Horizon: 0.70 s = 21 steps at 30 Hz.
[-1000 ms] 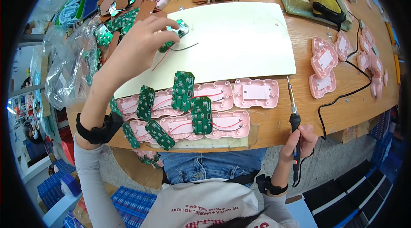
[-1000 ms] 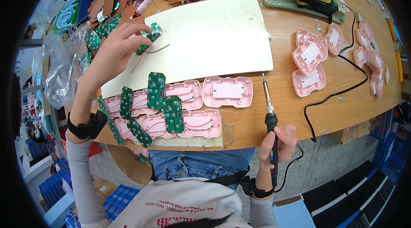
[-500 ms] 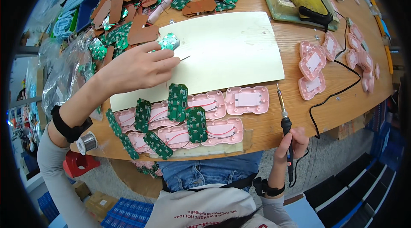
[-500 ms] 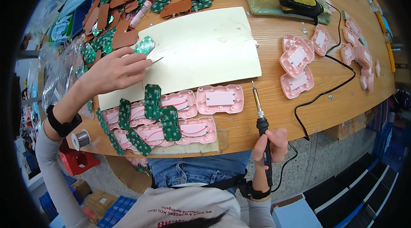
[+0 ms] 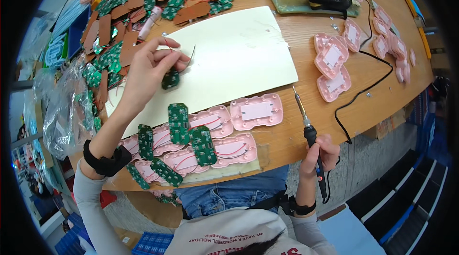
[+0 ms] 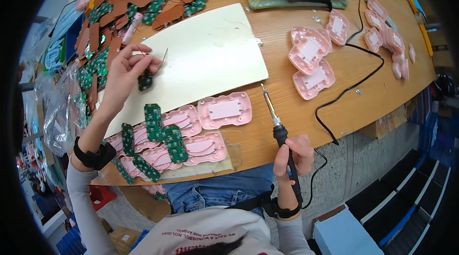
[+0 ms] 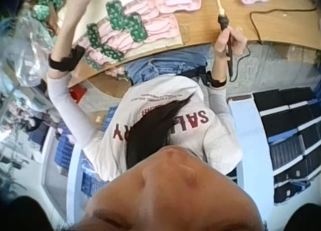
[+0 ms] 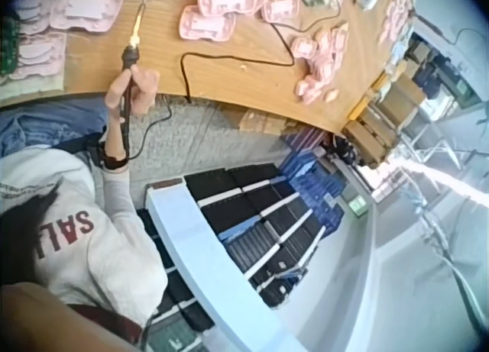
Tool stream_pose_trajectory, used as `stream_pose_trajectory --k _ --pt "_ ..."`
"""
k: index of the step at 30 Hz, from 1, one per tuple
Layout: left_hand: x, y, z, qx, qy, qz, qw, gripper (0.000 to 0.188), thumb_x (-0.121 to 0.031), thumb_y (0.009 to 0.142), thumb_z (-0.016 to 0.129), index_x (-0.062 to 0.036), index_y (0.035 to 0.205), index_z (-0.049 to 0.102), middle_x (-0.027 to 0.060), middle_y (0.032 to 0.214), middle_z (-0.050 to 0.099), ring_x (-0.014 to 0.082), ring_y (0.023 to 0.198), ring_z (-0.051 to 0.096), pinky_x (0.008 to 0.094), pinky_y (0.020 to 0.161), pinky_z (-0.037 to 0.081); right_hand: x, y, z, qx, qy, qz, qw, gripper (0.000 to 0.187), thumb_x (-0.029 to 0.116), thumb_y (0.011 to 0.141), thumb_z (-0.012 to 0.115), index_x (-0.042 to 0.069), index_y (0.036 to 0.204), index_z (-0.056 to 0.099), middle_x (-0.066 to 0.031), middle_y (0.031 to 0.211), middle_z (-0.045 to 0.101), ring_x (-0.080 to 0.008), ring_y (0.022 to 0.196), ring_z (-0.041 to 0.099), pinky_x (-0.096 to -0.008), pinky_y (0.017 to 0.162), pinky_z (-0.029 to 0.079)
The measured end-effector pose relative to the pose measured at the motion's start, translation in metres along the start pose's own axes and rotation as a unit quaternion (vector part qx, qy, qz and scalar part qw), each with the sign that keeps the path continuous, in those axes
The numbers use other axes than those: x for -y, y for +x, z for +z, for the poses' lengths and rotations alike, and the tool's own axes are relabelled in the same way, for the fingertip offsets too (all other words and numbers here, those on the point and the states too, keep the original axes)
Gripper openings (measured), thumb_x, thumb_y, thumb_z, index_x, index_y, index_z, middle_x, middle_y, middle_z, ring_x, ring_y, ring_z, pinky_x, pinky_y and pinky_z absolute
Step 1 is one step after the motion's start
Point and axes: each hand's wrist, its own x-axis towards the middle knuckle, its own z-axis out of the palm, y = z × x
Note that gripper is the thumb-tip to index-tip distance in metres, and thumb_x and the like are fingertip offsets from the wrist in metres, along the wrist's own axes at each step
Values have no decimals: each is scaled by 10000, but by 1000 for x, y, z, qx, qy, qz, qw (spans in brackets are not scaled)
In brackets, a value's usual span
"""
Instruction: The person uses a soldering iron to attach wires to pink plastic housings on a workbench. They repeatedly pick up green circuit boards, align wires, and solder connections before moving to the next unit.
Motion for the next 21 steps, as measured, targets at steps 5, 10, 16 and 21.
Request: stream_pose_trajectory --k 5,10,16,21 --pt "-11 2 21 7 83 53 995 90 -104 931 496 -20 902 509 81 827 662 36 636 486 179 621 393 3 2 2 -50 57 63 995 83 68 852 515 31 899 457 -69 675 467 -96 542 405 -214 497 316" --pt "-23 -15 59 106 119 33 987 126 -119 924 491 -9 865 511 70 773 653 64 626 512 209 614 410 1 3 2 -58 67 68 994 103 90 853 523 27 898 456 -77 668 470 -96 528 402 -207 475 301" --pt "-37 -22 83 187 128 -4 974 145 -102 902 517 3 807 549 45 668 610 73 640 539 208 588 405 4 7 0 -32 86 69 993 93 81 848 517 28 891 454 -72 655 454 -98 525 396 -205 471 299" --pt "-28 -36 105 121 274 181 937 61 -93 770 676 -48 805 655 24 694 631 163 573 537 283 676 351 7 7 -3 -23 148 91 985 159 3 775 567 19 918 500 -44 652 496 -123 578 413 -271 580 322"
